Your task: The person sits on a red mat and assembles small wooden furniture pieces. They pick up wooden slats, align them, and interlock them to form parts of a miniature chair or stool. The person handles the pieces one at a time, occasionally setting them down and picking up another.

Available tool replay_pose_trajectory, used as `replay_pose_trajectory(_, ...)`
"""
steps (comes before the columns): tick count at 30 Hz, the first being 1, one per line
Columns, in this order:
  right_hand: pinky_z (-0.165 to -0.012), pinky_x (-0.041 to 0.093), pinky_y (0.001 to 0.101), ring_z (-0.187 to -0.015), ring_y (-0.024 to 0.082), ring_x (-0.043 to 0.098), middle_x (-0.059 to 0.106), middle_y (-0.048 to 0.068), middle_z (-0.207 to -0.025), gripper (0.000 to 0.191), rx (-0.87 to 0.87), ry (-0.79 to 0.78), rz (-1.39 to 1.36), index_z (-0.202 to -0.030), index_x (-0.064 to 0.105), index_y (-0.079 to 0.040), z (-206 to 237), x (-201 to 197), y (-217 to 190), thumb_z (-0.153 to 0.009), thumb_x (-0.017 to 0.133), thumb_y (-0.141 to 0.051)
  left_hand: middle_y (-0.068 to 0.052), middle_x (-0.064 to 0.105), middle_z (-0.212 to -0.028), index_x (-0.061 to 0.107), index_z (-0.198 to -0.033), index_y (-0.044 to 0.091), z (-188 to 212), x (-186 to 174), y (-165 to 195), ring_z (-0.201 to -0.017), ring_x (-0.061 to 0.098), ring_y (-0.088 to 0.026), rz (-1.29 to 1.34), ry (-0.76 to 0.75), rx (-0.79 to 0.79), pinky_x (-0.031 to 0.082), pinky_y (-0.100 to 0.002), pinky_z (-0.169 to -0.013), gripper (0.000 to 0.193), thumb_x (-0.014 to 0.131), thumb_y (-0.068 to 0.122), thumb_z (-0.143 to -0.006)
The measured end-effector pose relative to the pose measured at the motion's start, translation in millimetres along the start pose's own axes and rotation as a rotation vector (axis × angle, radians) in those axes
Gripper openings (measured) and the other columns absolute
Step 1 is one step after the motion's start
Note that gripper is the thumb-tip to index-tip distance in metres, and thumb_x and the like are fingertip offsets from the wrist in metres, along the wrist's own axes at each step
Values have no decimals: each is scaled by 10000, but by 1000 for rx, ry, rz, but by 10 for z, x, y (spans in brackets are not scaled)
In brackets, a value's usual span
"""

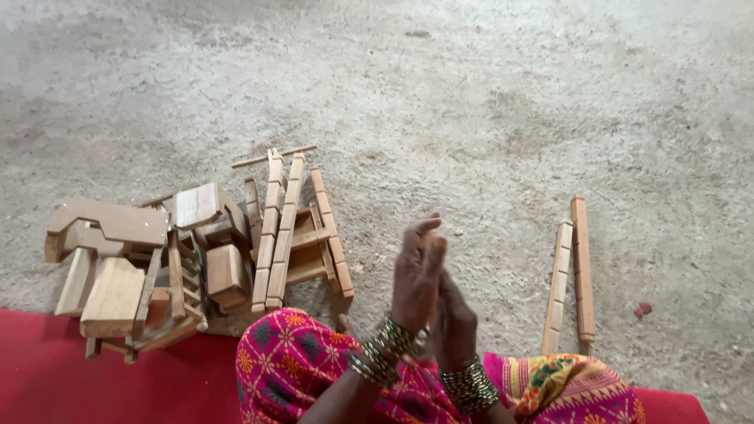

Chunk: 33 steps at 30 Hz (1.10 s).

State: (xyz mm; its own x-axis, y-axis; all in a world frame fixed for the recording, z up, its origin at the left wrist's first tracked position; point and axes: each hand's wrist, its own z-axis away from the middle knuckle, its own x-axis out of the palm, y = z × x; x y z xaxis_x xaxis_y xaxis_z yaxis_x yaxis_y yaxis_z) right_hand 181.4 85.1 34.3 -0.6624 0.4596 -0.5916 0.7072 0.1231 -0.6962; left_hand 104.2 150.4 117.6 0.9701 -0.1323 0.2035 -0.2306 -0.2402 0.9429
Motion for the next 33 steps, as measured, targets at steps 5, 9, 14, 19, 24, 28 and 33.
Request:
replay_pose_trajectory(5, -553, 589, 314, -639, 165, 672, 730, 95, -836, 434, 373, -648, 438, -1419, 550, -189, 408, 204, 770, -1013, 415, -116, -113, 622, -961, 585, -1054, 14, -411, -225, -173, -836, 613, -205, 235, 365, -161, 580, -306, -741, 169, 591, 148, -950)
replay_pose_trajectory(9, -558, 568, 359, -633, 199, 658, 701, 57, -844, 384, 530, -633, 437, -1375, 617, -249, 193, 116, 931, -1059, 399, -243, -71, 570, -697, 554, -1011, 26, -548, -443, -211, -542, 535, -164, 524, 237, -99, 500, -294, -497, 88, 548, 88, -948)
replay_pose_trajectory(14, -763, 618, 348, -963, 190, 756, 786, 125, -1143, 333, -83, 36, -135, -1408, 637, -127, -454, -270, 351, -1146, 440, -191, -147, 613, -770, 585, -1079, -20, -721, -526, -123, -604, 576, -202, 293, -218, -164, 535, -333, -522, 189, 543, 158, -1032)
replay_pose_trajectory(19, -570, 597, 357, -770, 224, 753, 768, 148, -1068, 413, -33, 93, -120, -1472, 521, -69, -772, -373, -206, -1067, 475, -137, -297, 265, -1591, 503, -1428, -56, -802, -315, -79, -1408, 329, -408, -210, -408, 261, 443, -523, -1016, 522, 601, 203, -986)
replay_pose_trajectory(24, -672, 632, 363, -860, 280, 762, 750, 181, -1065, 416, -152, 86, 40, -1417, 555, -37, -456, 162, 146, -1017, 487, -128, -162, 318, -1587, 590, -1162, 60, -889, -321, -146, -1329, 494, -295, -46, -131, -147, 613, -496, -936, 454, 709, 395, -881)
replay_pose_trajectory(28, -691, 602, 433, -861, 335, 735, 748, 157, -1048, 433, 113, -275, 371, -1383, 591, -144, 17, 493, 815, -961, 499, -162, -128, 698, -916, 566, -857, 78, -953, -418, -221, -857, 702, -216, 207, 275, -172, 615, -388, -765, 413, 764, 431, -934)
replay_pose_trajectory(33, -738, 611, 423, -876, 292, 754, 762, 124, -1059, 351, 425, -421, 282, -1324, 670, -217, -110, 392, 1047, -1026, 488, -182, -41, 633, -666, 587, -717, 132, -947, -552, -233, -533, 623, -175, 455, 274, -348, 545, -335, -483, 364, 736, 424, -874)
